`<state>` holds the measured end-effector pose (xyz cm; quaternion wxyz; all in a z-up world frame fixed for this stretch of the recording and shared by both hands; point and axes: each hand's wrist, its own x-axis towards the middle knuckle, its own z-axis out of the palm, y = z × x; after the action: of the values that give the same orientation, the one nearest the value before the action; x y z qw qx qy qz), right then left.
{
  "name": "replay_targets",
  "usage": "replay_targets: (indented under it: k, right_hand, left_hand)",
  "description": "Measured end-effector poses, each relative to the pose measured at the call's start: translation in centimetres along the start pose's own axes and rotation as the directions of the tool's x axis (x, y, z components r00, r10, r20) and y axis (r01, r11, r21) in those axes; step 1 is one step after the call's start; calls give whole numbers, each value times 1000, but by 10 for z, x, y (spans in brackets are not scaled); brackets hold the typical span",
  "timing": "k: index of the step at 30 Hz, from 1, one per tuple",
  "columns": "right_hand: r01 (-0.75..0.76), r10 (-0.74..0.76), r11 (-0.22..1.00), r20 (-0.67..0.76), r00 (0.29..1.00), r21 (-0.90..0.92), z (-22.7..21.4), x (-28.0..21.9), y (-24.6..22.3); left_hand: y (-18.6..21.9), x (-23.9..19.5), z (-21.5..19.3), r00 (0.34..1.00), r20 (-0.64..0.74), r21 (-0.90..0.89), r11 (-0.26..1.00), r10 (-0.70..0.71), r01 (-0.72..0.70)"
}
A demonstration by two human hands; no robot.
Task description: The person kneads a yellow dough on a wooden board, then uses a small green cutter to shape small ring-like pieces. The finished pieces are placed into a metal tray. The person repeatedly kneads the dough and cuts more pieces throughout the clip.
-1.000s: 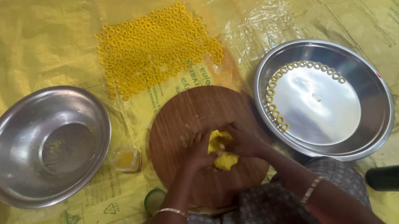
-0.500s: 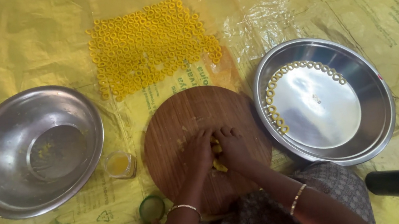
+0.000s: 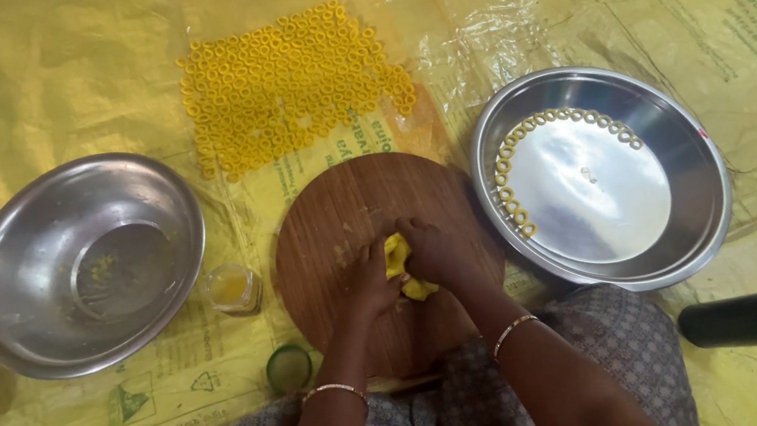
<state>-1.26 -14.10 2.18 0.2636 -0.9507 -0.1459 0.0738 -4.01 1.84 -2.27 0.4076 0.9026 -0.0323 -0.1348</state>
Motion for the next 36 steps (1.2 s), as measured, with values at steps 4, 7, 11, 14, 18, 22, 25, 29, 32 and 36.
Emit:
replay_targets:
  k: [4, 7, 11, 14, 18, 22, 25, 29, 32, 36]
  right_hand:
    - [-14, 14, 999, 5, 1000, 44, -11, -3, -5]
    - [1, -1, 995, 2, 1000, 102, -7, -1, -2]
    - [-9, 9, 998, -2, 1000, 55, 4, -2, 4]
    - [78, -75, 996, -51, 996, 52, 6, -15, 11]
    - [152, -148, 985, -43, 988, 84, -5, -42, 18]
    - [101, -100, 995, -24, 995, 13, -6, -51, 0]
    - [75, -80, 996, -147, 986, -42, -1, -48, -16]
    - [80, -100, 989, -161, 982, -126, 2, -46, -18]
    - [122, -153, 970, -139, 978, -210, 3, -31, -12]
    - [96, -127, 969, -123, 984, -228, 11, -22, 1]
  left_hand:
    - [19, -9, -2, 990, 42, 66, 989, -132, 129]
    - [45, -22, -12, 995, -73, 134, 988, -64, 73]
    - [76, -37, -27, 970, -239, 213, 973, -35, 88]
    - [88, -35, -33, 973, -230, 329, 938, -34, 110]
    - [83, -21, -34, 979, -203, 391, 918, 26, 57]
    - [62, -5, -23, 972, -215, 437, 900, 91, 12]
    - [41, 2, -13, 993, -113, 293, 956, 23, 11]
    - [18, -4, 0, 999, -38, 178, 984, 11, -4]
    - [18, -12, -9, 994, -79, 20, 997, 78, -76]
    - [47, -36, -18, 997, -79, 166, 986, -22, 35]
